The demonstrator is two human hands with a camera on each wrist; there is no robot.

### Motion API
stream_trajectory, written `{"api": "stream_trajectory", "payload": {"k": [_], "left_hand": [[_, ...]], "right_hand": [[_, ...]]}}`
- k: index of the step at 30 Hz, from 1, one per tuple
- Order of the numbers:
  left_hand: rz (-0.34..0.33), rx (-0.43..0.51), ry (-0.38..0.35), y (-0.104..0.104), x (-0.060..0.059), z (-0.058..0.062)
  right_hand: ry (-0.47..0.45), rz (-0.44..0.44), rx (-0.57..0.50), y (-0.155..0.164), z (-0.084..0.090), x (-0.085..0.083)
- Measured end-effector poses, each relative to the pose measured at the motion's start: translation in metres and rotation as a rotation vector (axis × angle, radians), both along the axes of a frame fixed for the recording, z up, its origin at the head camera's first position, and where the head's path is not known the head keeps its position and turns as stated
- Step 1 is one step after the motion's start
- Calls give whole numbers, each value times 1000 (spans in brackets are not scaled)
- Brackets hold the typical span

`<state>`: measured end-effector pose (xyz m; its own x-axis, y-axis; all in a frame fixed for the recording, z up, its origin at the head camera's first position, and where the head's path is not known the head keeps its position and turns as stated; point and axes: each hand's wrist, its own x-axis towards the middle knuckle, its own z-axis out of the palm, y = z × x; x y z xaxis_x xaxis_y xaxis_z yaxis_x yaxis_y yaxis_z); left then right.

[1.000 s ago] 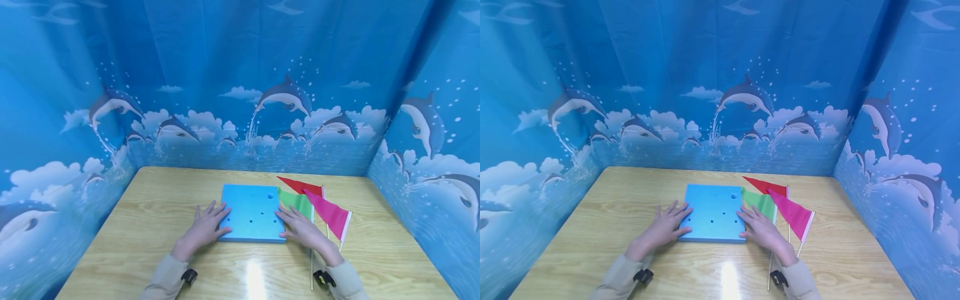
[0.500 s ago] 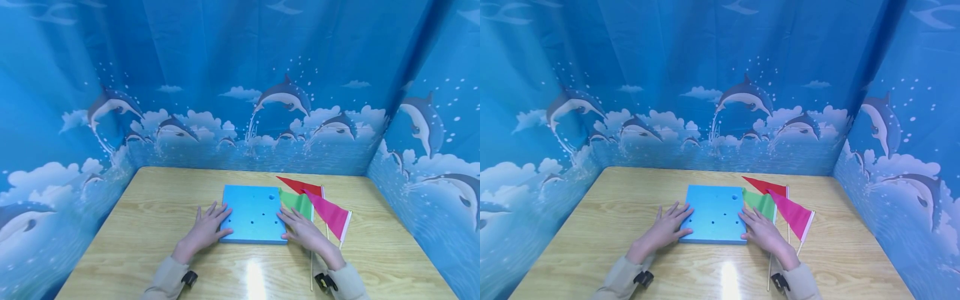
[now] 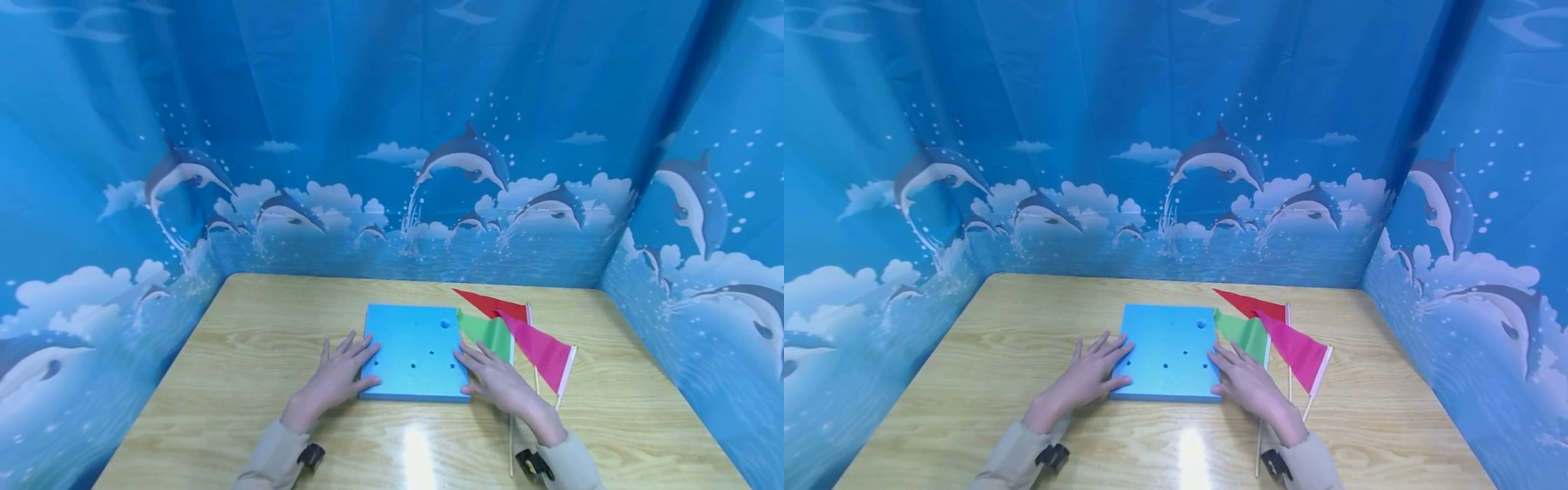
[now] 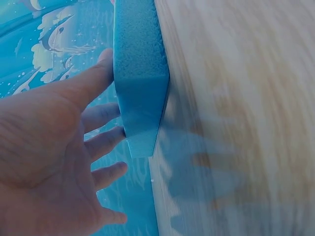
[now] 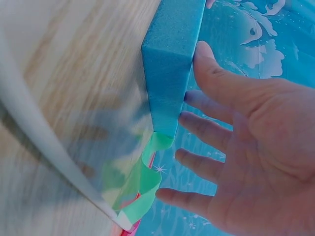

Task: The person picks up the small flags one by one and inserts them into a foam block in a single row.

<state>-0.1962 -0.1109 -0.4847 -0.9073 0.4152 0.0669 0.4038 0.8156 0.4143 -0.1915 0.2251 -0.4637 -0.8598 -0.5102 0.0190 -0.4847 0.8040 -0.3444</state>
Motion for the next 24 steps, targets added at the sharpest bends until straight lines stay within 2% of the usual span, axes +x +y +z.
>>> {"api": "stream_trajectory", "payload": {"k": [7,10,13,18,20,24], "left_hand": [[0,7,-1,0,1,1],[-1,7,-1,1,1,1],[-3,14,-4,1,1,1],[-5,18,-2,1,2,2],[-7,14,0,1,2,1],[-12,15,0,0,2,2]], "right_hand": [[-16,-19,-16,0,-2,-1],[-3,-61,-62,3,-3,-1],[36,-155,-156,8,-3,0],[64,-382,-334,25,-2,1],[8,-443,-409,33,-1,3],[-167,-507,-570,46,-6,6]]}}
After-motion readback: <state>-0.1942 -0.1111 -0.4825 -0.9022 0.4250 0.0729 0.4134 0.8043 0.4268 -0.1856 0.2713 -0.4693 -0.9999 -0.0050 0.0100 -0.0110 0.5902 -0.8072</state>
